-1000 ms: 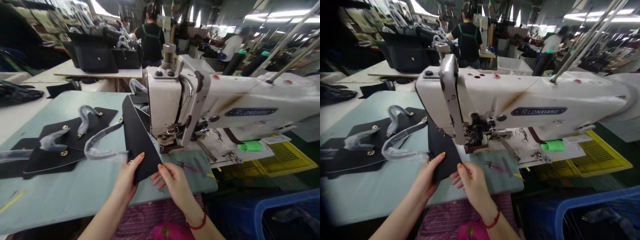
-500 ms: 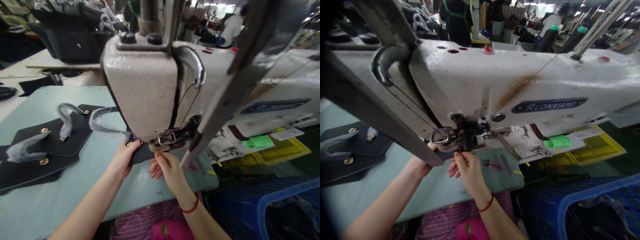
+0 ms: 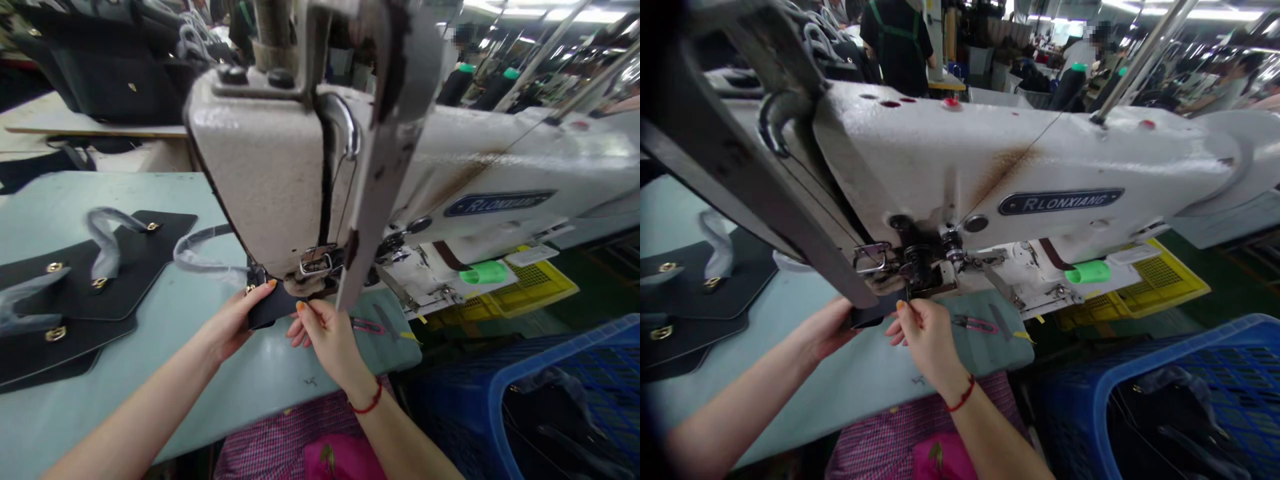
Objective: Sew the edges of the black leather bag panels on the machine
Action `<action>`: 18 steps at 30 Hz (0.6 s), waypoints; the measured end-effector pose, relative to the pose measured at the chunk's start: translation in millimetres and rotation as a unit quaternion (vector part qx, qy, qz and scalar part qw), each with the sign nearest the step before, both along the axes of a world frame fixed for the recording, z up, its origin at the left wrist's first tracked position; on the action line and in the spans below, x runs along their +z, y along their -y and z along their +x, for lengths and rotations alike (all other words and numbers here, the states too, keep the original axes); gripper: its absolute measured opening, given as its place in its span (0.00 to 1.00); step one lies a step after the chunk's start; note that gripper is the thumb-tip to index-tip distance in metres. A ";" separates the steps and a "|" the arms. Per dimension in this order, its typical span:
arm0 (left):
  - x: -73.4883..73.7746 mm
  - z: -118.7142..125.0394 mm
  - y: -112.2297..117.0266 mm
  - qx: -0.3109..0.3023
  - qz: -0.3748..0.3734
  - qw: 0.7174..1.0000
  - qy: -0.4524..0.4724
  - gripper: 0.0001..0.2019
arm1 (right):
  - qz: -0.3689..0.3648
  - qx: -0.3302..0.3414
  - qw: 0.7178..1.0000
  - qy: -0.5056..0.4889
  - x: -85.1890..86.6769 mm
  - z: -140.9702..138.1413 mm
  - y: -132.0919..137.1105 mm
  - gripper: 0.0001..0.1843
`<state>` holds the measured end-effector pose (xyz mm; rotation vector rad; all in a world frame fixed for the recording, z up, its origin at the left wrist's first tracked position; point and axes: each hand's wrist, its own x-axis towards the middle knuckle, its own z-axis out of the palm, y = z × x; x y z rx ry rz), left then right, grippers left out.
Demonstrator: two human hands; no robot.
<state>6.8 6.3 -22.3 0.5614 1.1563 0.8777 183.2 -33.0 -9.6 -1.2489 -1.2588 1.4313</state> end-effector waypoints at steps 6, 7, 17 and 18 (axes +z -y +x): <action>13.9 -9.2 -1.6 -0.036 0.000 0.999 -0.031 0.17 | -0.012 -0.008 1.000 -0.024 1.9 -5.0 2.8 0.27; 15.9 -9.6 -2.4 -0.037 0.013 0.999 -0.036 0.16 | -0.023 -0.007 0.999 -0.040 1.3 -6.9 3.5 0.27; 16.1 -9.9 -5.6 -0.033 0.067 0.995 -0.065 0.14 | -0.064 -0.029 0.993 -0.093 -2.7 -21.5 6.2 0.30; 15.6 -9.9 -6.1 -0.029 0.066 0.995 -0.067 0.14 | -0.065 -0.031 0.993 -0.094 -2.2 -22.0 5.7 0.30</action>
